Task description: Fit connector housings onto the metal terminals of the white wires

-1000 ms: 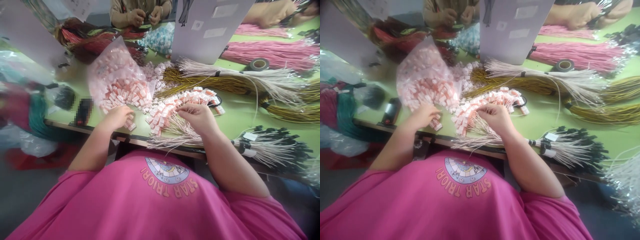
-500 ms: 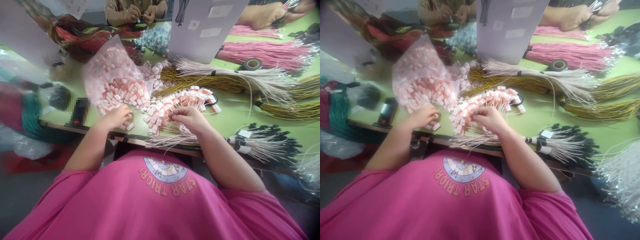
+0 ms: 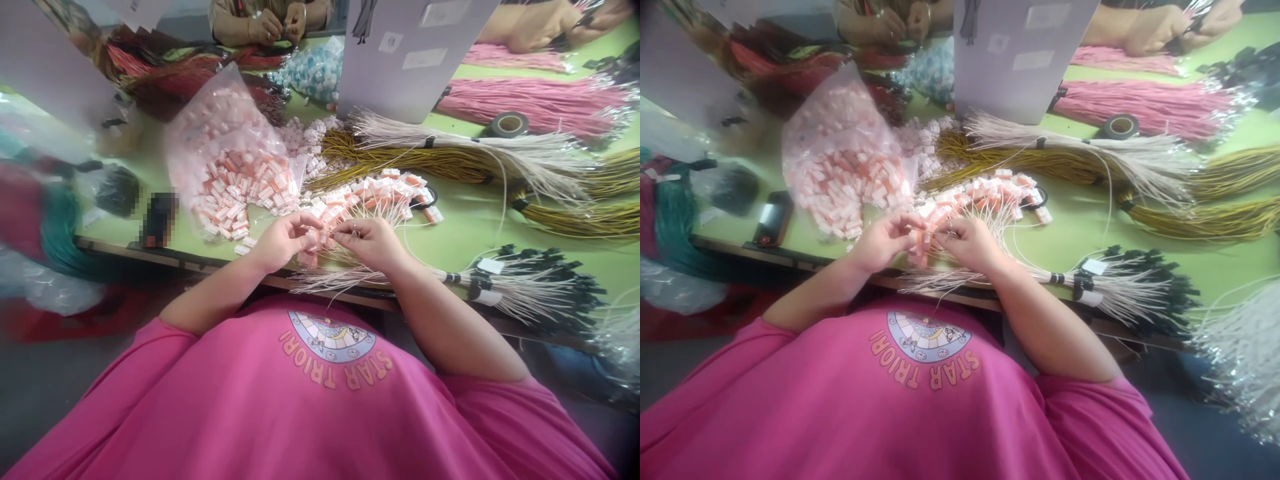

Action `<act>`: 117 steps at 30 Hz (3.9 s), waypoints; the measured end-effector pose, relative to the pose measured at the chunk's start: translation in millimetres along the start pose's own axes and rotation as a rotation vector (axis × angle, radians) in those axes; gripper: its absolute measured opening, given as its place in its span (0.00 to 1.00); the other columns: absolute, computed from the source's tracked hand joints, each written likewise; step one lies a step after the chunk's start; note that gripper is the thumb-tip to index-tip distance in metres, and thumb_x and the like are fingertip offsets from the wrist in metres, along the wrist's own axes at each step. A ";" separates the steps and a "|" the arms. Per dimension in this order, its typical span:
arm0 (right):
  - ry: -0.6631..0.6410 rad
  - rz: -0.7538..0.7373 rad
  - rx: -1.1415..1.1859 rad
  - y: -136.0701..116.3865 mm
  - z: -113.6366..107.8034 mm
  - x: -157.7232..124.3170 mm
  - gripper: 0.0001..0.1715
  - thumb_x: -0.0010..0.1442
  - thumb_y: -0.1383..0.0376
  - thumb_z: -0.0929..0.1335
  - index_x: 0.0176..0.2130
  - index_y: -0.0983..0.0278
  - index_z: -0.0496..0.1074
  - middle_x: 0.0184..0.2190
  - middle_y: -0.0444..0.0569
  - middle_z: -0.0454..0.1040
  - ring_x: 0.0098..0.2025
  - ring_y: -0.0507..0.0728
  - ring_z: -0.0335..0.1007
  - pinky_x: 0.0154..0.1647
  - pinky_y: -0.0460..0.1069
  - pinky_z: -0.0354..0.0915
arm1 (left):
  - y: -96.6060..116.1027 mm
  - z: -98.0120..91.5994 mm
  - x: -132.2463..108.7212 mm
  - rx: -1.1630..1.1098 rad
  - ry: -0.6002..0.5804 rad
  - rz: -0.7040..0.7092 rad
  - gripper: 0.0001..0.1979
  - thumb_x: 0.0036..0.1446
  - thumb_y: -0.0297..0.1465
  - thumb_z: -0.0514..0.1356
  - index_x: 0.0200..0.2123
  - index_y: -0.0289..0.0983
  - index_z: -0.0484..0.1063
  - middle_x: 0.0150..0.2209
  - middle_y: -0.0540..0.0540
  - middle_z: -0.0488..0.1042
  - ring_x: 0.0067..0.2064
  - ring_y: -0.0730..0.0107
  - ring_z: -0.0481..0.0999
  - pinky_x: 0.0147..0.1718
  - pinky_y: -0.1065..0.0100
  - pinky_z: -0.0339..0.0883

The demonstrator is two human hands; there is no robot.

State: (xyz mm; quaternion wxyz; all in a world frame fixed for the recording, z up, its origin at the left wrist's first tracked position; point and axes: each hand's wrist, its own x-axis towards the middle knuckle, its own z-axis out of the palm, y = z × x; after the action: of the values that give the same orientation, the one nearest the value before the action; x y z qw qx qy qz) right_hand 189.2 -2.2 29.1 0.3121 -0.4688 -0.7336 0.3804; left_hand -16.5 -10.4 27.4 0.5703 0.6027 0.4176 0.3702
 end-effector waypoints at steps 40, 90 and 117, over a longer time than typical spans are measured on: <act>-0.005 -0.024 -0.195 -2.9 5.5 -3.3 0.10 0.52 0.66 0.63 0.21 0.63 0.61 0.19 0.42 0.61 0.24 0.50 0.55 0.27 0.47 0.51 | 4.1 25.4 3.3 0.291 0.048 0.125 0.08 0.54 0.31 0.62 0.37 0.34 0.76 0.37 0.43 0.74 0.25 0.77 0.72 0.21 0.74 0.68; -0.019 -0.235 -0.135 3.8 2.6 -3.8 0.12 0.56 0.65 0.64 0.34 0.65 0.77 0.30 0.48 0.77 0.32 0.52 0.70 0.35 0.48 0.63 | 1.8 2.1 -2.4 -0.360 0.005 -0.248 0.16 0.48 0.30 0.67 0.38 0.34 0.66 0.31 0.48 0.75 0.31 0.70 0.77 0.29 0.69 0.72; -0.060 -0.072 -0.256 0.7 5.6 -5.3 0.13 0.54 0.64 0.63 0.30 0.63 0.77 0.24 0.46 0.75 0.25 0.50 0.64 0.29 0.48 0.58 | -5.0 12.7 -3.4 -0.051 0.119 -0.199 0.20 0.48 0.37 0.67 0.44 0.35 0.75 0.32 0.45 0.77 0.30 0.73 0.76 0.30 0.70 0.74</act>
State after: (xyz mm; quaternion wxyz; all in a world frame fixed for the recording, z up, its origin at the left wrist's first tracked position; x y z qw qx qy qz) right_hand 187.0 -8.5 25.1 0.2410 -0.4667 -0.8014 0.2860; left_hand -6.4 -18.4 21.6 0.5936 0.5203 0.4991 0.3574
